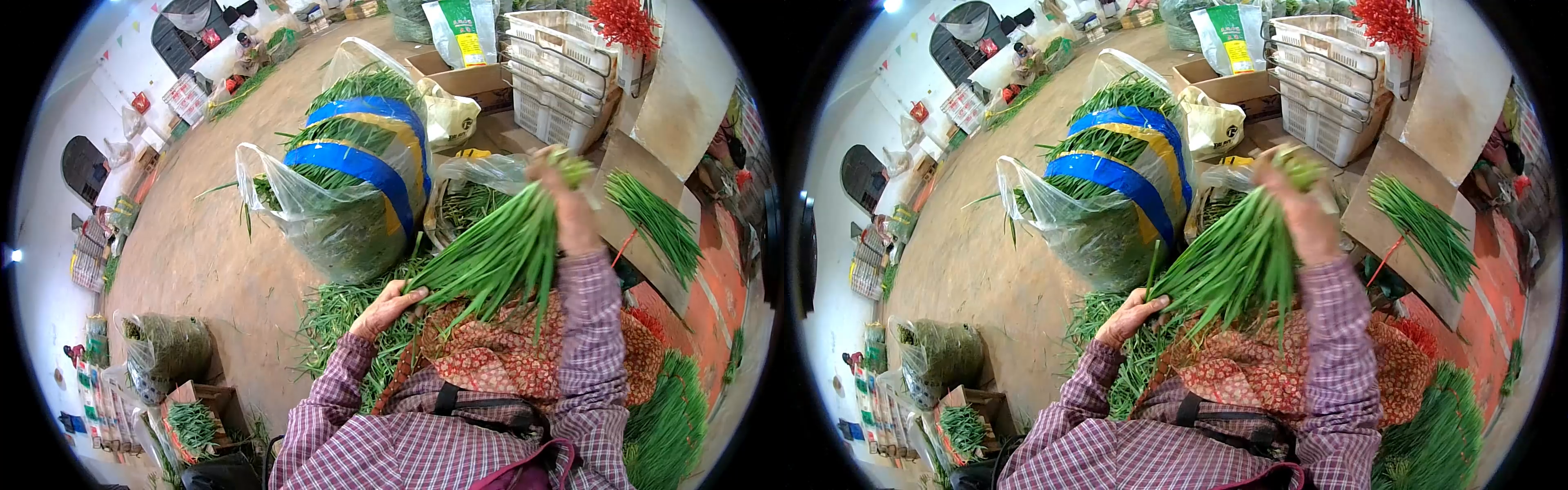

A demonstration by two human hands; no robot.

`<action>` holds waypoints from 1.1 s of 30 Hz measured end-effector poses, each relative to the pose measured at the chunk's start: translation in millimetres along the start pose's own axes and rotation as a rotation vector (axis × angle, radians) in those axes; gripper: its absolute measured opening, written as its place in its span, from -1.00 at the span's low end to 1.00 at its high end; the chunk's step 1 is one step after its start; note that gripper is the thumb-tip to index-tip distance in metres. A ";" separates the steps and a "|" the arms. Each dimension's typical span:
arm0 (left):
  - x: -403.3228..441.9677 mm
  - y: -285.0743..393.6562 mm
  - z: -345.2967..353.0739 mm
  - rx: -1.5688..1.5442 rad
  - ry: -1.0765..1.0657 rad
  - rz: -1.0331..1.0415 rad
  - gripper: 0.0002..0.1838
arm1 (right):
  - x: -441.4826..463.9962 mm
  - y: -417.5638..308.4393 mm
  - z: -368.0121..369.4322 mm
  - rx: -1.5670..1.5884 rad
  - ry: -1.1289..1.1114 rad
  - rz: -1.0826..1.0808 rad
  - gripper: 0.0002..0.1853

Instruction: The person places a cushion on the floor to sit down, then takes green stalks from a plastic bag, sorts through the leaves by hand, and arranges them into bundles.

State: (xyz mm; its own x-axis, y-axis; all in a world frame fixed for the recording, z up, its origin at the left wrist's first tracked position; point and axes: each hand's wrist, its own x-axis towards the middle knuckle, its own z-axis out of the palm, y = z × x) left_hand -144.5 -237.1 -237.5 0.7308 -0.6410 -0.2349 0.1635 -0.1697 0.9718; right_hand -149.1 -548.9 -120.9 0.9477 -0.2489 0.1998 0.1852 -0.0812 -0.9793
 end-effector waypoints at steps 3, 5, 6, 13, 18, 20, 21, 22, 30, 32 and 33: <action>-10.4 -7.6 -14.7 -0.078 0.101 0.000 -0.68 | -9.8 -41.9 -28.8 0.169 0.188 -0.135 -0.47; -12.6 -26.4 -29.2 -0.215 0.083 0.023 -0.68 | 3.9 -35.4 -62.4 0.266 0.192 -0.129 -0.33; -13.2 -29.6 -32.6 -0.272 0.104 0.034 -0.68 | 15.1 -24.4 -84.3 0.618 -0.102 -0.290 -0.34; -9.4 -62.7 -76.4 1.011 0.003 -0.051 -0.56 | 2.7 2.0 -21.5 -0.198 0.231 -0.233 -0.35; -27.0 24.8 -45.8 1.066 0.210 0.065 -0.65 | 2.8 -6.7 -24.3 -0.063 0.146 -0.146 -0.33; -31.3 84.0 -16.0 0.938 0.328 0.178 -0.72 | 18.0 16.6 -24.6 -0.243 0.067 -0.226 -0.39; -31.2 104.6 -6.5 0.674 0.281 0.233 -0.77 | 4.7 -6.0 -17.9 -0.222 -0.004 -0.224 -0.41; -30.0 120.1 3.3 0.391 0.190 0.387 -0.73 | -2.0 -11.8 -7.6 -0.094 -0.023 -0.240 -0.47; 43.4 142.1 87.5 -0.409 -0.265 0.293 0.05 | -39.1 -39.2 50.5 0.242 -0.151 -0.116 -0.63; 55.1 120.2 89.0 -0.431 -0.238 0.225 -0.05 | -37.8 -30.9 51.0 0.239 -0.101 -0.113 -0.65; 53.0 117.0 93.6 -0.444 -0.193 0.220 -0.07 | -36.0 -25.7 53.0 0.160 -0.074 -0.172 -0.65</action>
State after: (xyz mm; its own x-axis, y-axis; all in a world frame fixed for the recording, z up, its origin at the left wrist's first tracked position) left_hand -148.7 -361.0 -138.0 0.6510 -0.7589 0.0173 0.3153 0.2911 0.9033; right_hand -174.3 -486.7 -104.5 0.9142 -0.1728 0.3666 0.3783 0.0392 -0.9248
